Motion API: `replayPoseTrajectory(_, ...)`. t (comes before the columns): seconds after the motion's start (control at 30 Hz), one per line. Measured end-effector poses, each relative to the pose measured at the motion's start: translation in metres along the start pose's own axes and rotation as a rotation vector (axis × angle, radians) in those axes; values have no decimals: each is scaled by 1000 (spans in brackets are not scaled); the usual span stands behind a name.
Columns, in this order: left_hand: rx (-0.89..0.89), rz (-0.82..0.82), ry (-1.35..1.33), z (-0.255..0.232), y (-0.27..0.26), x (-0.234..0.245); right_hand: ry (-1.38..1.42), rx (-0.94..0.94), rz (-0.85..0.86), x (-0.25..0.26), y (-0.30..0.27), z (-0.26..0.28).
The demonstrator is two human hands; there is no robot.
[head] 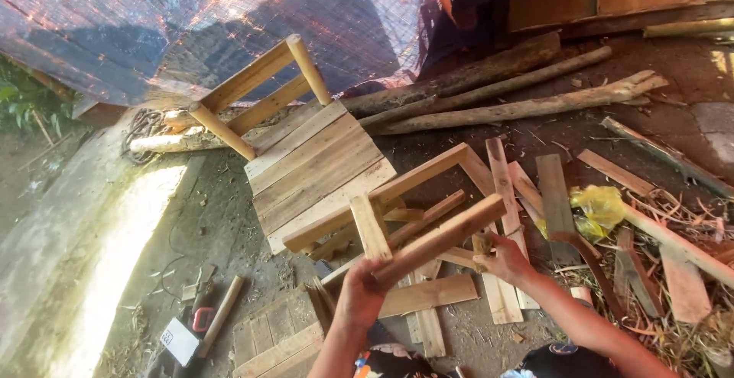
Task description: The person sits on the ground beside a wooden chair frame and fits wooden slats and sticks onto its side rail, aligning each piece by hand. They then use a hammer to nail the pieces in place and pick up additional slats from a pile of scrap wood.
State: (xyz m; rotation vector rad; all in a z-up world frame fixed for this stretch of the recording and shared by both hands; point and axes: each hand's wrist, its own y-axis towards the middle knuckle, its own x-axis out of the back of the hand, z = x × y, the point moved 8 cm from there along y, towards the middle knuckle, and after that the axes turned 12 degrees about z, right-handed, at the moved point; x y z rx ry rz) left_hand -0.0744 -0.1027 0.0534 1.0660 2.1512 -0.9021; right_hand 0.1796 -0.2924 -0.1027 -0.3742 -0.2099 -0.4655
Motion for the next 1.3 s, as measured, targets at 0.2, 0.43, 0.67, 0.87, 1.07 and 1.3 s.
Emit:
replayPoseTrajectory(0.2,43,44,34,-8,-7,-23,-84,-67,-47,3,10,4)
replayPoseTrajectory(0.43,77,79,8,6,2,-10,-333,154,-27,-2,34,-28)
replayPoseTrajectory(0.67,133,127,-67,7,15,-30,-150,44,-122,30,37,-20)
replayPoseTrajectory(0.87,191,40,18,-12,31,-69,-59,-61,-174,58,31,-8)
replayPoseTrajectory(1.07,113,2,13,12,71,-42,-85,-32,-285,69,39,-16)
replayPoseTrajectory(1.3,73,-24,-64,47,64,-18,-233,-182,-74,26,9,-8)
